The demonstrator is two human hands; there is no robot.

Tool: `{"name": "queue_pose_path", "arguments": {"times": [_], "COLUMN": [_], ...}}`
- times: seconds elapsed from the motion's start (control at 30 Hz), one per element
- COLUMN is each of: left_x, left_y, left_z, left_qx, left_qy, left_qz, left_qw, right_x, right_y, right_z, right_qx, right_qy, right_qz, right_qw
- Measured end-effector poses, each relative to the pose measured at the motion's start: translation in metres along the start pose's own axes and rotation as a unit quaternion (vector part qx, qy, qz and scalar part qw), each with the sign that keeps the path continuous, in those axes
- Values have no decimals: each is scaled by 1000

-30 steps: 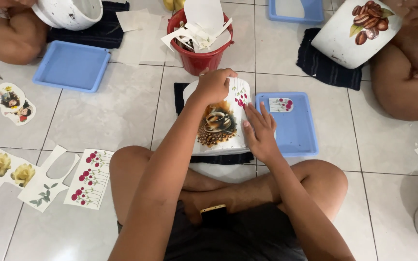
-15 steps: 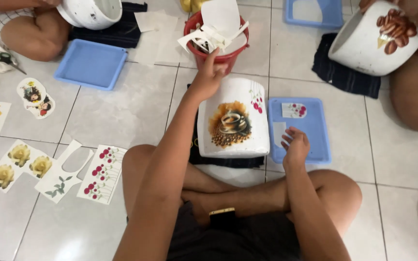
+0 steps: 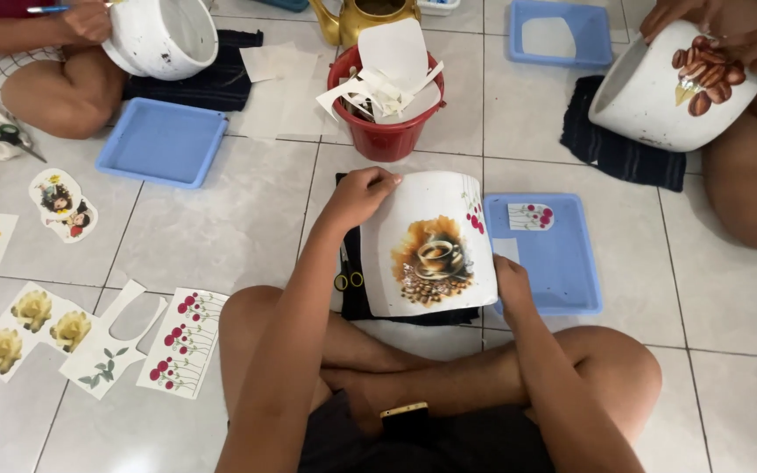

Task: The person applies a cherry-themed decorative sticker to a white ceramic object. They smooth the sticker with their fingers, peel off the backing, and then use a metal tool to press the edges and remove air bubbles.

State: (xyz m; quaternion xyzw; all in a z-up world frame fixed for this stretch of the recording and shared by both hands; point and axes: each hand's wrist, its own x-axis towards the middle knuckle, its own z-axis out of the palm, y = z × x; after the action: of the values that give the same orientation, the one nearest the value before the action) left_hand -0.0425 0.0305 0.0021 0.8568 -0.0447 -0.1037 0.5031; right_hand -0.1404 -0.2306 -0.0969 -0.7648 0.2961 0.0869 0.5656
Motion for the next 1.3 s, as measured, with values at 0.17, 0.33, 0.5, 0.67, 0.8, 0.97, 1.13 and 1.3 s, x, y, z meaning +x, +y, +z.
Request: {"name": "queue_pose_path", "arguments": {"times": [0.17, 0.33, 0.5, 0.67, 0.8, 0.97, 1.13, 1.3], "left_x": [-20, -14, 4, 8, 17, 5, 3, -12], "left_y": [11, -16, -33, -29, -31, -15, -23, -66], "left_z": [-1, 2, -6, -8, -3, 0, -7, -5], "left_qx": [-53, -96, -143, -136, -126, -165, -201, -248], "left_qy": [-6, -2, 39, 16, 19, -6, 6, 56], "left_qz": [20, 34, -13, -9, 11, 77, 136, 78], "left_qw": [998, 995, 989, 990, 992, 983, 970, 964], "right_x": [24, 23, 9, 30, 41, 163, 183, 215], "right_y": [15, 10, -12, -3, -43, 17, 43, 45], "right_z": [-14, -16, -11, -11, -22, -67, -84, -76], "right_qx": [110, 92, 49, -101, -251, -240, -251, -114], "right_qy": [-57, -70, -89, -79, -93, 62, 147, 191], "right_qz": [-1, -29, -41, -46, -72, -70, -24, 1], "right_qw": [992, 993, 994, 991, 961, 966, 956, 975]}}
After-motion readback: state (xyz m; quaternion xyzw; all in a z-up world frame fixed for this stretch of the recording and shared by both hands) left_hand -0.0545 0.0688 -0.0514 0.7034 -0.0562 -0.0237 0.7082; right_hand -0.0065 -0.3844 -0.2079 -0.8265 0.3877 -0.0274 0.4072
